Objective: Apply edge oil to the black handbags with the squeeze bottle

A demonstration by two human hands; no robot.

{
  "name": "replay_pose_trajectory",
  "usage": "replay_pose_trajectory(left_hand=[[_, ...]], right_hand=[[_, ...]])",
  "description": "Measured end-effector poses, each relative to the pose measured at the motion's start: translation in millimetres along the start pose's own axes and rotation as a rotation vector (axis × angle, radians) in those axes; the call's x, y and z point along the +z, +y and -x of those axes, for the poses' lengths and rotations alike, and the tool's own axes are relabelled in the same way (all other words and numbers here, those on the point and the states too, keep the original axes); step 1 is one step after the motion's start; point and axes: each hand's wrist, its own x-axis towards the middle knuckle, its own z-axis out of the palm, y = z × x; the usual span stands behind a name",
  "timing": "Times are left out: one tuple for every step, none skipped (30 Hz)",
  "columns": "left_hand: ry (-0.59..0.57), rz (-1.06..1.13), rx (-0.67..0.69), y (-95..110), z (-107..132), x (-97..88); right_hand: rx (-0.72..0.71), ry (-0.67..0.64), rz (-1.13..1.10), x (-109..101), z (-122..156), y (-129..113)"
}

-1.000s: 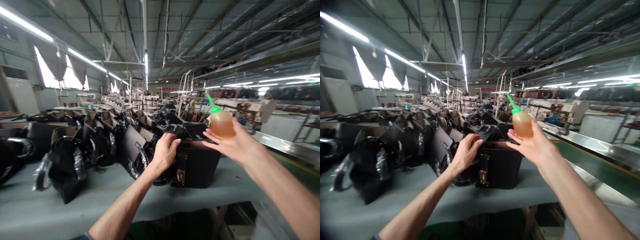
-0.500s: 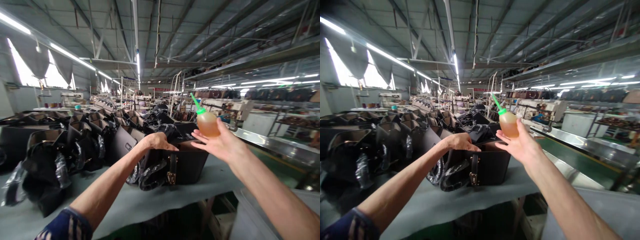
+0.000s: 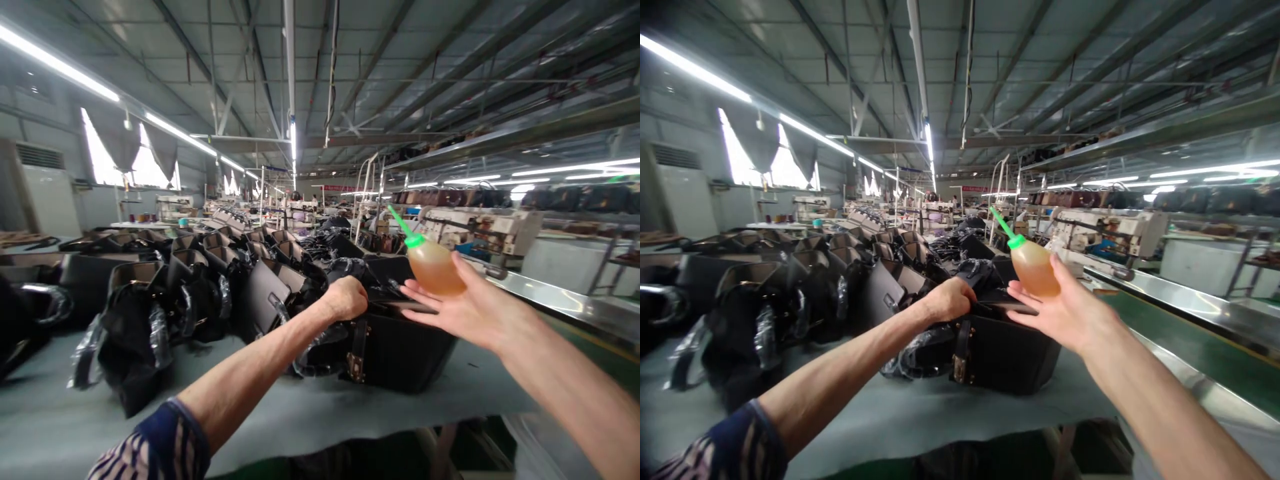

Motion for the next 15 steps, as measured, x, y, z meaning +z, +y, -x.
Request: replay_pose_trajectory(left_hand=[[0.013,0.008,-0.004,0,1,0.9],[0.021,0.017,-0.01,0,1,1.4],[0.024,0.027,-0.017,0,1,1.8],[0.022,0.038,-0.02,0,0,2.1],[0.018,0.049,-0.021,0,-1,2.5],[0.013,0.059,-0.018,0,-2,3.0],[0.009,0.068,-0.013,1,-4,3.7],[0.009,0.078,-0.009,1,-6,4.8],[0.014,0.089,-0.006,1,-8,6.3],[0.023,0.102,-0.008,1,-10,8.2],[0.035,0.121,-0.015,1,-12,10.4],[0.047,0.144,-0.023,1,-15,12.8],[0.059,0.17,-0.031,0,-17,15.3],[0.068,0.199,-0.038,-1,-18,17.6],[0.074,0.231,-0.041,-2,-19,19.7]], right_hand=[[-0.006,-0.002,0.018,0,-1,0],[-0.002,0.002,0.035,-1,-3,-1],[-0.004,0.017,0.054,-1,-4,-1],[-0.017,0.031,0.069,0,-4,-1],[-0.027,0.044,0.083,0,-4,-1],[-0.039,0.051,0.095,1,-3,-1],[-0.053,0.053,0.108,1,-2,0],[-0.066,0.053,0.118,1,-1,1],[-0.074,0.052,0.127,1,0,2],[-0.086,0.054,0.133,0,0,3],[-0.099,0.061,0.137,-1,-2,3],[-0.113,0.071,0.138,-3,-5,4],[-0.123,0.081,0.13,-6,-9,4],[-0.128,0.09,0.117,-9,-14,4],[-0.128,0.102,0.102,-12,-19,3]])
